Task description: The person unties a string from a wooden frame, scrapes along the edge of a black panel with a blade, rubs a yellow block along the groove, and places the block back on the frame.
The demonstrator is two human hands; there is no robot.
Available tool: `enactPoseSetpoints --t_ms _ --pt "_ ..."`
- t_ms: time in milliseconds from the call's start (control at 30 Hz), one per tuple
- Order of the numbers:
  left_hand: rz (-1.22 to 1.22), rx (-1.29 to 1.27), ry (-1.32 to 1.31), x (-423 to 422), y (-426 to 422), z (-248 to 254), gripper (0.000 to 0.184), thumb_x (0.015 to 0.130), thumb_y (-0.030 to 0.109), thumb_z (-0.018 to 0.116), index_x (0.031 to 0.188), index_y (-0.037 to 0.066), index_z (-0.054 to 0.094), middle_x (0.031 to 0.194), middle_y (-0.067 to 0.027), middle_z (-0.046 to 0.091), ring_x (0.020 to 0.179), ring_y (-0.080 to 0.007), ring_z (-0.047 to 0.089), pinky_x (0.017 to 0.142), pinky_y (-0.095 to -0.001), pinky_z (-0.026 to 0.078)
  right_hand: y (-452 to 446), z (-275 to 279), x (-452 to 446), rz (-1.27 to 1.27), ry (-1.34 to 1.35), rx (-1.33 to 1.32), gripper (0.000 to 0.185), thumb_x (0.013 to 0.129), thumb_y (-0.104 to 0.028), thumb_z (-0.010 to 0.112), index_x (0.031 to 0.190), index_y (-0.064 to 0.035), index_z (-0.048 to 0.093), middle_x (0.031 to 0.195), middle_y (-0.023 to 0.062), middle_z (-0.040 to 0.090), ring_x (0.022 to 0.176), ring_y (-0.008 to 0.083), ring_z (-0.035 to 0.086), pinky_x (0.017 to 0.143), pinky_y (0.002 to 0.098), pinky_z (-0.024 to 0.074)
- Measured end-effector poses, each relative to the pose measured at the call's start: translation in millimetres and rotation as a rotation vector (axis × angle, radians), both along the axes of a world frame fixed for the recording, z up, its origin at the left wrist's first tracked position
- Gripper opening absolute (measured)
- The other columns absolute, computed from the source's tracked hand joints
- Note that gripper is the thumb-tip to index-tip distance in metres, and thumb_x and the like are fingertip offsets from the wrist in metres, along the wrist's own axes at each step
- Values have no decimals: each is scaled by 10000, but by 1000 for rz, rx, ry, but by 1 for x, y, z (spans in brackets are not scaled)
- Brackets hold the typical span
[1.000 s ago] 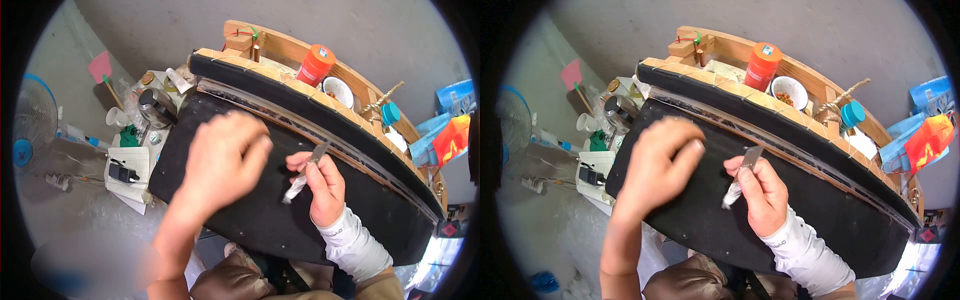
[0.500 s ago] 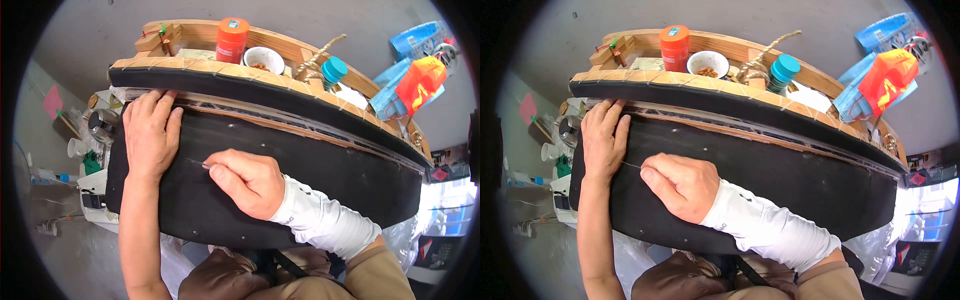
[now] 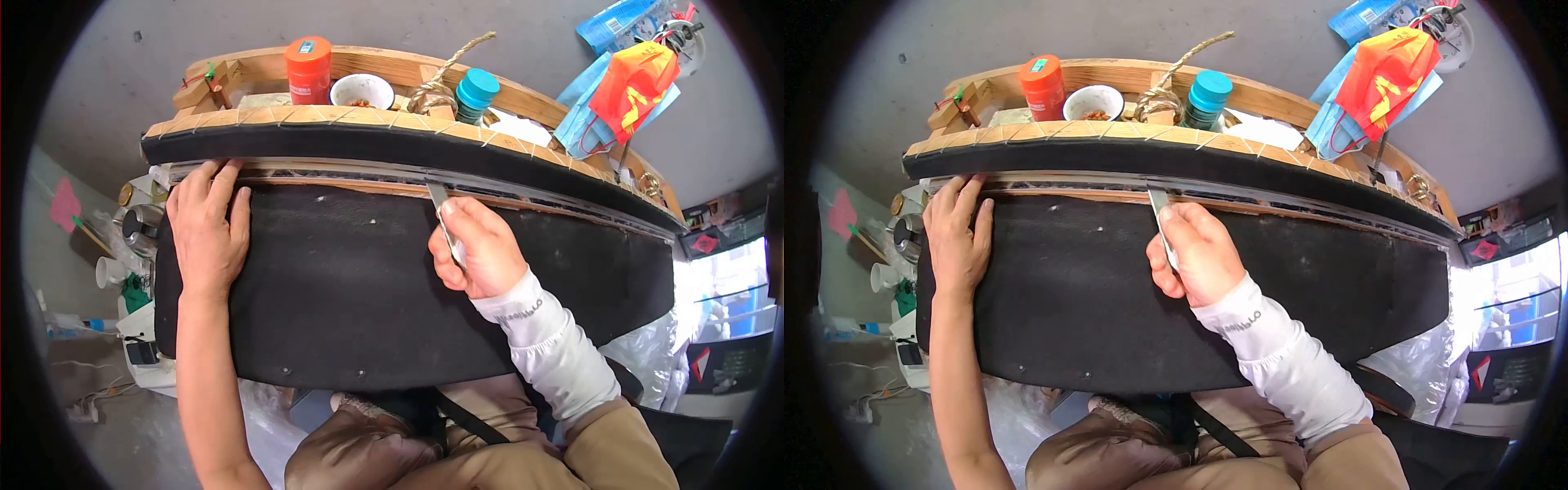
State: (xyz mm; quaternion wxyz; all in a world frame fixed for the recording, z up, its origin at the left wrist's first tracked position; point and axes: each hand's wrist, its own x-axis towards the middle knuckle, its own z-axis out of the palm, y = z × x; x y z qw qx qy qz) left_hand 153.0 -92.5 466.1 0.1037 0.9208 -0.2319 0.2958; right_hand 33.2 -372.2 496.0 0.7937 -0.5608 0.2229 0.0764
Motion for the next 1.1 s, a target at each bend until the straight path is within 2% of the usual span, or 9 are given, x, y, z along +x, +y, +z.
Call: enactPoseSetpoints --t_ms 300,433,533,567,667,767,833,933,1100 --pt "2 -42 45 0 2 1 364 861 143 652 1224 113 635 1219 -69 591 1179 -256 525 1054 -420 346 11 -3 21 -21 53 -21 264 1035 -256 442 1102 -1 455 690 88 589 461 147 559 378 256 419" --pt "-4 -51 45 0 2 0 364 858 129 644 1221 116 637 1200 -68 595 1169 -252 528 1054 -418 344 20 -11 17 -140 37 67 167 1011 -240 508 995 -77 478 740 71 577 538 164 538 436 288 395" --pt "-8 -49 44 0 2 1 358 856 122 641 1214 114 638 1189 -65 598 1164 -249 530 1051 -416 346 12 -31 17 -218 -154 543 67 985 -151 525 990 -87 503 811 74 600 623 172 577 481 288 432" --pt "-15 -53 46 -1 1 2 358 856 122 641 1214 114 638 1189 -65 598 1164 -249 530 1051 -416 346 11 -36 16 -224 -155 539 67 985 -151 525 990 -87 503 811 74 600 623 172 577 481 288 432" --pt "-8 -40 71 -2 0 4 329 870 106 616 1197 90 645 1192 -79 602 1178 -262 530 1051 -407 352 26 -23 18 -333 -66 433 219 1004 -114 486 1209 -42 458 998 131 669 724 189 657 572 310 536" --pt "-15 -43 63 -1 0 3 331 866 105 618 1195 91 648 1189 -78 601 1178 -263 529 1052 -409 350 35 -13 23 -290 -33 458 245 1017 -136 490 1238 -40 445 1054 140 673 779 203 681 592 312 560" --pt "-13 -40 61 -1 0 3 330 864 106 619 1192 92 650 1186 -78 601 1176 -263 530 1051 -411 350 39 -17 28 -285 -29 491 248 1018 -133 494 1243 -39 449 1081 143 666 800 211 687 605 319 578" --pt "-17 -42 46 1 0 2 323 852 108 630 1173 99 657 1176 -67 603 1159 -257 537 1040 -418 357 53 -25 40 -200 -56 581 160 1015 -124 503 1133 -21 532 1089 135 680 838 205 699 652 315 613" --pt "-28 -62 38 2 1 1 320 839 116 647 1158 100 664 1162 -84 610 1143 -283 547 1010 -419 379 99 -15 62 -224 -15 617 169 1022 -116 479 1148 -12 524 1063 128 681 824 201 699 643 318 613"
